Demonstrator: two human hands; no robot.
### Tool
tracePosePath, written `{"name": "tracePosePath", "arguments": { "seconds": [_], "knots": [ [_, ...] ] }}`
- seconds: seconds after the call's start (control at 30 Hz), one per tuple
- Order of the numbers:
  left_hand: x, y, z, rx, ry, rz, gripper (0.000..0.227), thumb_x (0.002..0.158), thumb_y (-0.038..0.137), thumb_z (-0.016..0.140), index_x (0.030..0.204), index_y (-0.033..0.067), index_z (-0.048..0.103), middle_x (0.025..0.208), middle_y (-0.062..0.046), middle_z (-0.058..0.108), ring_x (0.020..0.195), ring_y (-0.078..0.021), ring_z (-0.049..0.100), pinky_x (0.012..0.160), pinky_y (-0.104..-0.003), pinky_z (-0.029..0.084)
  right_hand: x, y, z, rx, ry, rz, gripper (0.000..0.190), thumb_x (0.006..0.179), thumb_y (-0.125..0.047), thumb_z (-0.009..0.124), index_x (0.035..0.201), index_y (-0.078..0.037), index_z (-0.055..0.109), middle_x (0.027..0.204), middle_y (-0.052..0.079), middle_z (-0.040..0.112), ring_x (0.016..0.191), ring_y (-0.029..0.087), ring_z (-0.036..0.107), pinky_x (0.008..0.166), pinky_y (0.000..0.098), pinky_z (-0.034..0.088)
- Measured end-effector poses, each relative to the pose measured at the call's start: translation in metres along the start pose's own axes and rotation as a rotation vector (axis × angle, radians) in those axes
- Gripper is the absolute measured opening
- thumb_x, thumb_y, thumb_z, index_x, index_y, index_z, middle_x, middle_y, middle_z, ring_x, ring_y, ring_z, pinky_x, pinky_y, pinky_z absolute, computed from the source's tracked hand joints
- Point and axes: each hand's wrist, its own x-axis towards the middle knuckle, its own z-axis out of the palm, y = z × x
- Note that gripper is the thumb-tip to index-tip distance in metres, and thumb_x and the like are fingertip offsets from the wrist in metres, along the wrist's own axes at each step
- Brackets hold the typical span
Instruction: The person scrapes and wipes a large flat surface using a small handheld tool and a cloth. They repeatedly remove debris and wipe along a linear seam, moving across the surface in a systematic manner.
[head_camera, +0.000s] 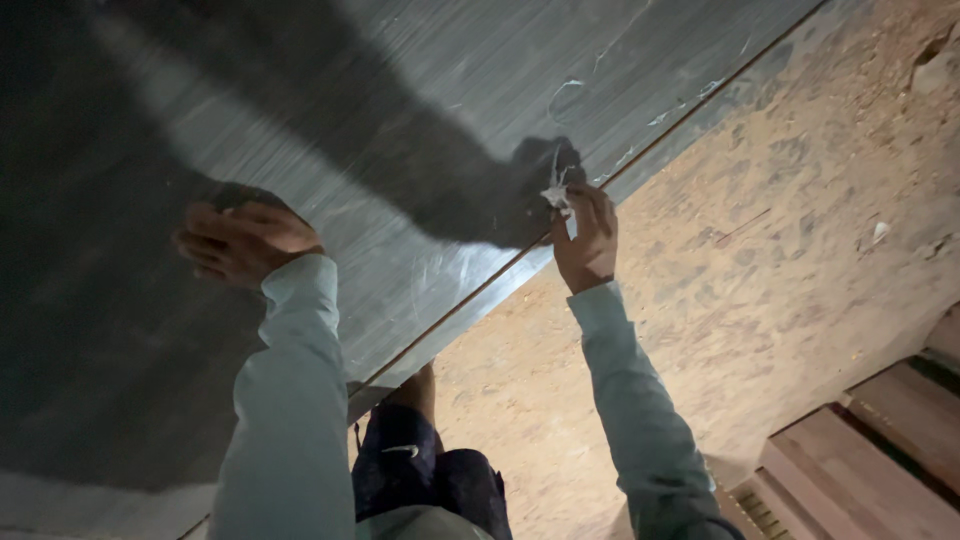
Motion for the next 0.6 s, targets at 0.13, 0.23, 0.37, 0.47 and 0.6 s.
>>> {"name": "tracePosePath", "arguments": {
  "seconds": [0.13, 0.23, 0.37, 0.47, 0.6],
  "knots": [
    [0.0, 0.003, -0.006, -0.015, -0.019, 0.007, 0.031, 0.103, 0.015, 0.045, 0.133, 0.0073, 0.044, 0.134, -0.023, 0.048, 0.135, -0.043, 0.047, 0.11, -0.066, 0.038, -0.006, 0.014, 0.014, -0.063, -0.045, 0.153, 0.017, 0.087, 0.004, 0.07, 0.102, -0.002, 0.064, 0.097, 0.014, 0.067, 0.09, 0.034, 0.063, 0.079, 0.0457, 0.047],
    [0.001, 0.003, -0.009, -0.096, -0.195, -0.093, 0.031, 0.104, 0.016, 0.042, 0.134, 0.008, 0.043, 0.136, -0.021, 0.049, 0.14, -0.0402, 0.046, 0.117, -0.063, 0.036, -0.012, 0.022, 0.025, -0.003, -0.049, 0.177, 0.016, 0.086, 0.006, 0.067, 0.098, -0.002, 0.061, 0.09, 0.015, 0.064, 0.085, 0.033, 0.06, 0.076, 0.0453, 0.047],
    [-0.002, -0.001, 0.001, -0.051, -0.149, -0.073, 0.037, 0.104, 0.015, 0.042, 0.141, 0.0067, 0.042, 0.143, -0.023, 0.045, 0.145, -0.0443, 0.039, 0.12, -0.065, 0.029, -0.016, 0.011, 0.037, 0.063, -0.039, 0.256, 0.013, 0.088, 0.008, 0.062, 0.093, -0.003, 0.056, 0.088, 0.014, 0.062, 0.083, 0.031, 0.06, 0.073, 0.0432, 0.05],
    [0.0, -0.006, 0.009, 0.016, -0.101, -0.047, 0.042, 0.104, 0.017, 0.044, 0.143, 0.0036, 0.04, 0.146, -0.03, 0.041, 0.14, -0.0496, 0.036, 0.114, -0.066, 0.026, -0.019, -0.016, 0.042, 0.065, -0.012, 0.223, 0.014, 0.088, 0.008, 0.064, 0.095, -0.002, 0.056, 0.092, 0.015, 0.061, 0.084, 0.031, 0.059, 0.074, 0.0453, 0.051],
    [0.001, -0.001, 0.004, 0.054, 0.024, -0.008, 0.053, 0.105, 0.019, 0.046, 0.147, -0.0095, 0.032, 0.149, -0.037, 0.036, 0.139, -0.0497, 0.035, 0.115, -0.068, 0.025, -0.019, -0.043, 0.028, 0.106, -0.064, 0.371, 0.018, 0.093, 0.004, 0.067, 0.107, -0.005, 0.06, 0.101, 0.013, 0.064, 0.088, 0.029, 0.062, 0.076, 0.043, 0.054]
  ]
}}
